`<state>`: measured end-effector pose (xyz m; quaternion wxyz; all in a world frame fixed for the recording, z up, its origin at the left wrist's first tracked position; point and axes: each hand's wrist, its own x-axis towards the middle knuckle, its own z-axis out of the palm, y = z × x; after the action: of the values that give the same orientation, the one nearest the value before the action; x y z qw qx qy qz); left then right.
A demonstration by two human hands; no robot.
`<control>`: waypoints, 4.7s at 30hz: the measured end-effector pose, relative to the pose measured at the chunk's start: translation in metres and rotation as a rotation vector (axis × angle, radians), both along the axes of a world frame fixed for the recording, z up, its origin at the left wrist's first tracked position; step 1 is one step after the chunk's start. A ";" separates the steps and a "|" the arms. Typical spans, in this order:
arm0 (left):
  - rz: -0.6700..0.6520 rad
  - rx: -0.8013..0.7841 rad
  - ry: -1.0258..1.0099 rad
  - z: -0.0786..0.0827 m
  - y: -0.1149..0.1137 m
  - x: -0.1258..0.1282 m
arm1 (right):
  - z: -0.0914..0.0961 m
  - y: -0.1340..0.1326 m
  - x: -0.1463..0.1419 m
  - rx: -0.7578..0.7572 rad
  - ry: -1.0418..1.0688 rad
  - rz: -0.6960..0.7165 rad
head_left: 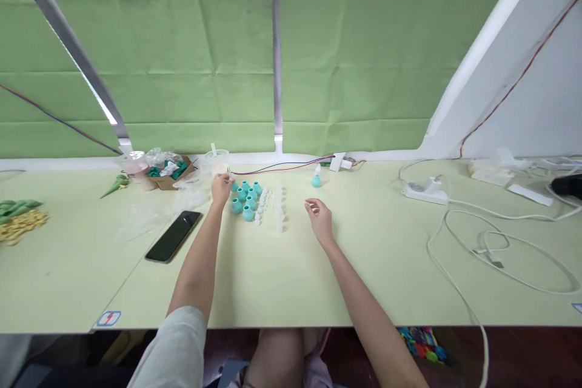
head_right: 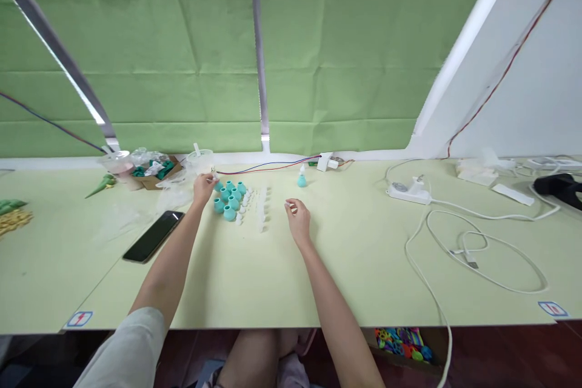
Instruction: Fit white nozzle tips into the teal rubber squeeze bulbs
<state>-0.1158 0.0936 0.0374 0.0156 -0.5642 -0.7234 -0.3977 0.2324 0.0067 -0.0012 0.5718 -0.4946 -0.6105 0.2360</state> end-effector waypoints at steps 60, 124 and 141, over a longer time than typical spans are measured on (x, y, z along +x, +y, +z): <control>-0.468 0.113 0.420 -0.036 -0.144 0.167 | 0.009 -0.048 -0.035 -0.082 0.317 0.206; 0.075 0.232 -0.273 -0.016 -0.121 0.038 | 0.060 0.024 -0.118 -0.050 -1.236 0.231; -0.680 -0.132 0.100 -0.001 -0.128 0.070 | 0.009 -0.028 -0.004 -0.108 -0.476 -0.172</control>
<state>-0.0454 -0.0342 0.0360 -0.1188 -0.7914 -0.5168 -0.3041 0.2280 -0.0210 0.0079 0.4026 -0.6163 -0.6700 0.0958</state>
